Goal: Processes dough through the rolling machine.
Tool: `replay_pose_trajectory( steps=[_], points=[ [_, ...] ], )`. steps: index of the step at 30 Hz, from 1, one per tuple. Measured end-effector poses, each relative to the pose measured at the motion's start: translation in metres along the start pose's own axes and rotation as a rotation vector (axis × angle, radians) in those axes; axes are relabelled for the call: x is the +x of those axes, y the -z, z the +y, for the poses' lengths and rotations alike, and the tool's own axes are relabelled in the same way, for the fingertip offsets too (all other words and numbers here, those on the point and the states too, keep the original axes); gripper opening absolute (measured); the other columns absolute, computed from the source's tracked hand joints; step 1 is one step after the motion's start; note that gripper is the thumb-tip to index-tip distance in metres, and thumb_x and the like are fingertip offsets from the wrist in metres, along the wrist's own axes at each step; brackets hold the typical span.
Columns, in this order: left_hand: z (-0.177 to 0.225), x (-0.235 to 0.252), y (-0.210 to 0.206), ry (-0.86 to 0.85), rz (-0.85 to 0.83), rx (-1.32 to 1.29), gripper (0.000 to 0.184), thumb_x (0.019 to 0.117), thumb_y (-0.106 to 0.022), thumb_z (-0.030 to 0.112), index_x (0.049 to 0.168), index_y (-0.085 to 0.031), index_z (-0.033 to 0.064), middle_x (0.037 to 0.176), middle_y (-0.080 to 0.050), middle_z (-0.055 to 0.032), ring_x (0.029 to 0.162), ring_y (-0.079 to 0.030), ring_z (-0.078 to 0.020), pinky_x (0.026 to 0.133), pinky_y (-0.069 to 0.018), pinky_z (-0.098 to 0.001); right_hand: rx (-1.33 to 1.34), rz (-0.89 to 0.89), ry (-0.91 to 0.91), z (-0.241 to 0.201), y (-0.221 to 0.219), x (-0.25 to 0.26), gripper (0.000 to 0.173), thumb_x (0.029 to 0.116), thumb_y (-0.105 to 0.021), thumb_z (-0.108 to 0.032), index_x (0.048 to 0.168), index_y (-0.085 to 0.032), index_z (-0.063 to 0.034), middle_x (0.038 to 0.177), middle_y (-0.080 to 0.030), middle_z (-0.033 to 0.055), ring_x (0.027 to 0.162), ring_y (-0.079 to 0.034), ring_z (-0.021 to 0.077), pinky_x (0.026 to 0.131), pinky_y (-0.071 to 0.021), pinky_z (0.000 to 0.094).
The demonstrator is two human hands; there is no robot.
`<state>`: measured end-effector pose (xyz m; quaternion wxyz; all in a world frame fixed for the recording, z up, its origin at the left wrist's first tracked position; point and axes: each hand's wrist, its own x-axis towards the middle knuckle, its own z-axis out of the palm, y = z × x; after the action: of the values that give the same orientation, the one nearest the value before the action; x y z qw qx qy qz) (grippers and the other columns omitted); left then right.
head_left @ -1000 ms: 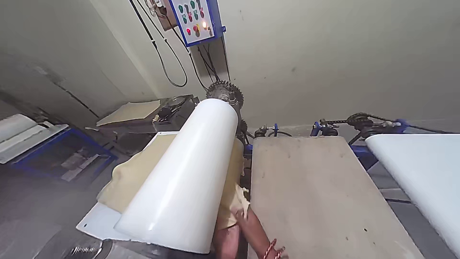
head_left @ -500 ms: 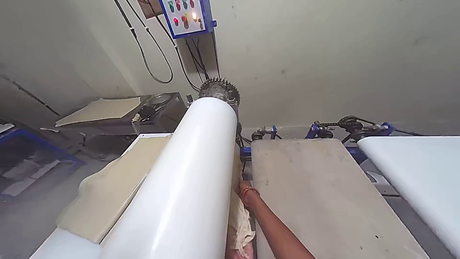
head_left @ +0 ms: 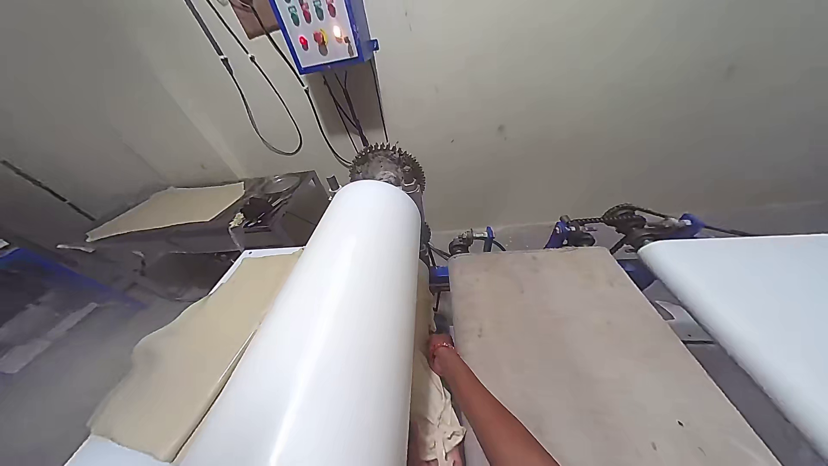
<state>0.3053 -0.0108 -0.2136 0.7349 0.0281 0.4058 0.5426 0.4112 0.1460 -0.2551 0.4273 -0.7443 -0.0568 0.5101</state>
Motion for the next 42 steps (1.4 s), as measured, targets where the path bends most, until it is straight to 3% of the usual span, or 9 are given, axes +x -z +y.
replay_pose_trajectory(
  steps=[3,6,8,20,25,30,33,36,42],
  points=[
    [0.000,-0.005,0.002,-0.021,-0.018,0.024,0.044,0.1127,-0.022,0.032,0.137,-0.045,0.0034,0.122,-0.061,-0.0103,0.113,-0.062,-0.0160,0.094,-0.0539,-0.0343,-0.057,0.010,0.038,-0.005,0.005,-0.005,0.034,0.1073,-0.047,-0.014,0.132,-0.053,0.0081,0.125,-0.058,0.0280,0.111,-0.059,0.0355,0.094,-0.0488,0.0513],
    [0.000,-0.005,0.000,0.004,0.042,0.058,0.037,0.1123,-0.025,0.033,0.121,-0.054,0.0118,0.104,-0.070,-0.0019,0.095,-0.069,-0.0092,0.076,-0.0592,-0.0277,0.016,0.031,0.124,-0.009,0.008,-0.013,0.035,0.1084,-0.044,-0.014,0.134,-0.051,0.0085,0.129,-0.056,0.0305,0.115,-0.057,0.0378,0.097,-0.0463,0.0531],
    [0.002,-0.009,-0.003,0.009,0.043,0.107,0.038,0.1126,-0.027,0.032,0.124,-0.054,0.0083,0.107,-0.068,-0.0063,0.097,-0.069,-0.0121,0.074,-0.0582,-0.0286,0.046,0.041,0.160,-0.012,0.010,-0.018,0.035,0.1083,-0.044,-0.013,0.133,-0.054,0.0086,0.129,-0.058,0.0301,0.118,-0.057,0.0378,0.100,-0.0459,0.0528],
    [0.023,-0.037,-0.033,-0.028,-0.059,0.013,0.035,0.1122,-0.024,0.024,0.123,-0.051,0.0037,0.105,-0.065,-0.0063,0.094,-0.067,-0.0102,0.079,-0.0563,-0.0240,0.177,-0.076,0.365,-0.068,0.025,-0.079,0.032,0.1055,-0.050,-0.007,0.135,-0.052,0.0039,0.132,-0.057,0.0241,0.117,-0.058,0.0314,0.096,-0.0489,0.0478],
    [0.017,-0.033,-0.031,-0.035,-0.045,0.056,0.039,0.1128,-0.023,0.029,0.122,-0.052,0.0043,0.101,-0.069,-0.0068,0.090,-0.070,-0.0112,0.073,-0.0585,-0.0265,-0.257,-0.127,0.678,-0.061,0.029,-0.104,0.047,0.1000,-0.050,0.002,0.146,-0.042,0.0037,0.139,-0.056,0.0255,0.125,-0.060,0.0336,0.106,-0.0487,0.0440],
    [0.012,-0.031,-0.030,-0.031,-0.110,0.000,0.040,0.1121,-0.022,0.030,0.117,-0.053,0.0060,0.098,-0.069,-0.0046,0.090,-0.070,-0.0102,0.074,-0.0586,-0.0259,-0.325,-0.377,0.599,-0.043,0.044,-0.118,0.063,0.0969,-0.051,0.007,0.155,-0.028,-0.0005,0.137,-0.058,0.0239,0.124,-0.061,0.0325,0.104,-0.0494,0.0457],
    [0.012,-0.027,-0.030,0.005,-0.031,-0.018,0.040,0.1116,-0.023,0.037,0.107,-0.055,0.0124,0.087,-0.070,-0.0004,0.077,-0.070,-0.0090,0.062,-0.0581,-0.0255,-0.524,-0.477,0.583,-0.030,0.058,-0.139,0.067,0.0978,-0.052,0.003,0.158,-0.024,-0.0043,0.142,-0.056,0.0227,0.128,-0.059,0.0355,0.107,-0.0469,0.0512],
    [0.014,-0.025,-0.024,-0.030,-0.057,0.067,0.038,0.1117,-0.025,0.035,0.121,-0.052,0.0089,0.098,-0.065,-0.0040,0.086,-0.066,-0.0107,0.069,-0.0559,-0.0287,-0.701,-0.581,0.689,-0.016,0.080,-0.151,0.055,0.0989,-0.051,0.001,0.152,-0.039,-0.0016,0.140,-0.059,0.0225,0.127,-0.060,0.0368,0.107,-0.0468,0.0540],
    [0.018,-0.022,-0.032,-0.020,-0.068,-0.010,0.037,0.1114,-0.028,0.034,0.108,-0.056,0.0101,0.092,-0.071,-0.0044,0.081,-0.071,-0.0119,0.063,-0.0597,-0.0275,-0.628,-0.521,0.867,0.010,0.178,-0.181,0.037,0.1054,-0.051,-0.014,0.141,-0.058,-0.0047,0.141,-0.060,0.0171,0.129,-0.059,0.0290,0.111,-0.0451,0.0461]
  ],
)
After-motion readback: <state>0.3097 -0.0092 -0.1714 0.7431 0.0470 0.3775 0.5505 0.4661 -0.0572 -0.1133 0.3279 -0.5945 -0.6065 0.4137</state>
